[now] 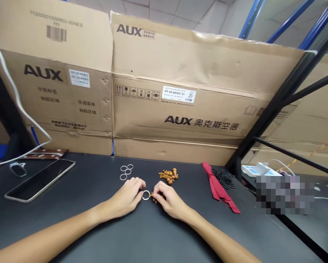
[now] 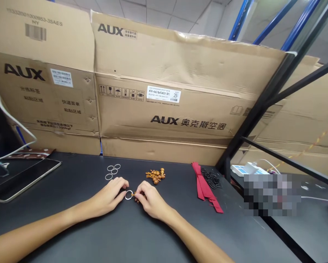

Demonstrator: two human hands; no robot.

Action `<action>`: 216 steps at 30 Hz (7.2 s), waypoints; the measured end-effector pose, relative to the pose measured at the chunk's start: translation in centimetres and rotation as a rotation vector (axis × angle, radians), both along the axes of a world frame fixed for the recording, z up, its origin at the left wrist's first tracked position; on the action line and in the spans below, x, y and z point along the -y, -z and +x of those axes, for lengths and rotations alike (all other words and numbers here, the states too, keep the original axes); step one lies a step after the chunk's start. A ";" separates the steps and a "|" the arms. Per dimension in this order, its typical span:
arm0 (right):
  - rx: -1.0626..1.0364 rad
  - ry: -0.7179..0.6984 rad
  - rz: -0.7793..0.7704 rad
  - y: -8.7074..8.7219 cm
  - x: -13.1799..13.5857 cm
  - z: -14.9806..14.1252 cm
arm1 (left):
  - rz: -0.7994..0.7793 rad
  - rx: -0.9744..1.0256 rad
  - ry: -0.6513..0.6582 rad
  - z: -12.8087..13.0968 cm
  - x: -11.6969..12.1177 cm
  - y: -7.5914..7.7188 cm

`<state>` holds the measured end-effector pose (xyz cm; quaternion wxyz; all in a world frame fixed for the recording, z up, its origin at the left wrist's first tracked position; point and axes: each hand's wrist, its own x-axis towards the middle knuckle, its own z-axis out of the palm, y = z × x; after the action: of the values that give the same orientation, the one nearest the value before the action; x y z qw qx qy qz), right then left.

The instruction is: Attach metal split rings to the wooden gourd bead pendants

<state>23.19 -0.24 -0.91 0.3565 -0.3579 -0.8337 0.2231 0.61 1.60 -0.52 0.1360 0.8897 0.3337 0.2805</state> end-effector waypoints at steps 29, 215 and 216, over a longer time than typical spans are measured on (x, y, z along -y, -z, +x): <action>0.210 0.057 0.162 -0.4 0.9 0.3 | 0.033 -0.171 0.140 0.1 0.6 -1.3; 0.118 0.222 0.216 0.6 0.2 0.4 | 0.129 -0.102 0.184 -0.5 0.9 -1.6; 0.114 0.204 0.216 0.5 0.3 0.4 | 0.126 -0.091 0.174 -0.5 0.9 -1.6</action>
<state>23.59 -0.51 -1.42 0.3659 -0.4124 -0.8310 0.0743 0.13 0.69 1.05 0.0884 0.9339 0.2427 0.2473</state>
